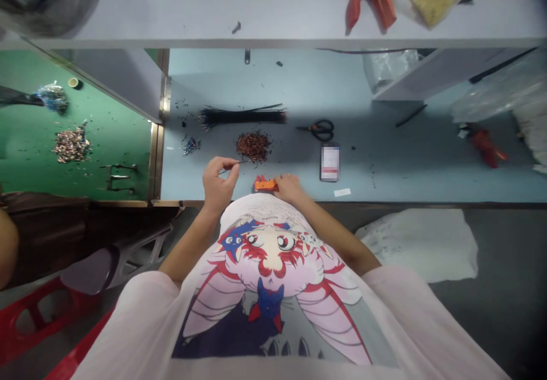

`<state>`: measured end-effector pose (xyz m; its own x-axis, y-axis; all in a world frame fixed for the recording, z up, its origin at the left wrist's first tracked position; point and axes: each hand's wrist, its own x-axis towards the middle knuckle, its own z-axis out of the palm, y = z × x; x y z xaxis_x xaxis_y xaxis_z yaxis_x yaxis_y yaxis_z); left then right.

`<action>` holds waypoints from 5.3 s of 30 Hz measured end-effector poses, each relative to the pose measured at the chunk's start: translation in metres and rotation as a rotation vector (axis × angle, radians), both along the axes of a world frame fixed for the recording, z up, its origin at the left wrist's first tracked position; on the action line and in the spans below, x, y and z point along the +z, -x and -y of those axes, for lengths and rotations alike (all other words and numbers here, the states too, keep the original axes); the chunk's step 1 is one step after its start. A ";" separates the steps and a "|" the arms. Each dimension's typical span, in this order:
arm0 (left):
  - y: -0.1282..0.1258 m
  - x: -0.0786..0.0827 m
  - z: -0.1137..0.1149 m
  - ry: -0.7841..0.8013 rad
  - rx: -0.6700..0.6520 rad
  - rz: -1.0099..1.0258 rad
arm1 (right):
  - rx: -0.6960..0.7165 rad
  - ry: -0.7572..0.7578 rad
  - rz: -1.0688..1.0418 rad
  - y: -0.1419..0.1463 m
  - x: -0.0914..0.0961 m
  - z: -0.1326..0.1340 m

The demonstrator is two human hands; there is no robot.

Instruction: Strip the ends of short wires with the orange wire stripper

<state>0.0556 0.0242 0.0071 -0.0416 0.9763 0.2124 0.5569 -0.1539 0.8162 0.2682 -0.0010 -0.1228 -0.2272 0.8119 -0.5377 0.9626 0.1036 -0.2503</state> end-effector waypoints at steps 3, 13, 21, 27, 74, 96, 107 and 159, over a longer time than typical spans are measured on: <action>-0.001 0.000 0.000 0.009 -0.005 -0.009 | 0.016 -0.021 -0.030 0.004 -0.015 -0.009; 0.001 -0.007 0.007 -0.171 -0.113 -0.421 | -0.202 -0.374 -0.486 0.009 0.033 -0.011; -0.015 -0.014 0.008 -0.179 -0.295 -0.526 | -0.172 -0.601 -0.765 0.013 0.099 -0.004; -0.020 -0.013 0.009 -0.161 -0.357 -0.562 | -0.128 -0.678 -0.713 0.011 0.095 0.000; -0.103 -0.023 0.016 0.341 -0.484 -1.001 | 0.227 -0.103 -0.487 -0.048 0.032 -0.044; -0.106 -0.030 0.016 0.494 -0.362 -0.978 | -0.012 0.344 -1.115 -0.055 0.027 -0.050; -0.106 -0.032 0.015 0.399 -0.404 -0.843 | -0.051 0.297 -1.225 -0.067 0.023 -0.037; -0.041 -0.048 0.042 0.925 0.295 0.819 | -0.731 0.331 -1.069 -0.045 -0.029 0.004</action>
<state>0.0964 -0.0173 -0.0404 -0.0779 0.6768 -0.7320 -0.2437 0.6991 0.6723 0.3130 -0.0051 -0.1518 -0.2293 0.7937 -0.5634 0.0870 -0.5598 -0.8240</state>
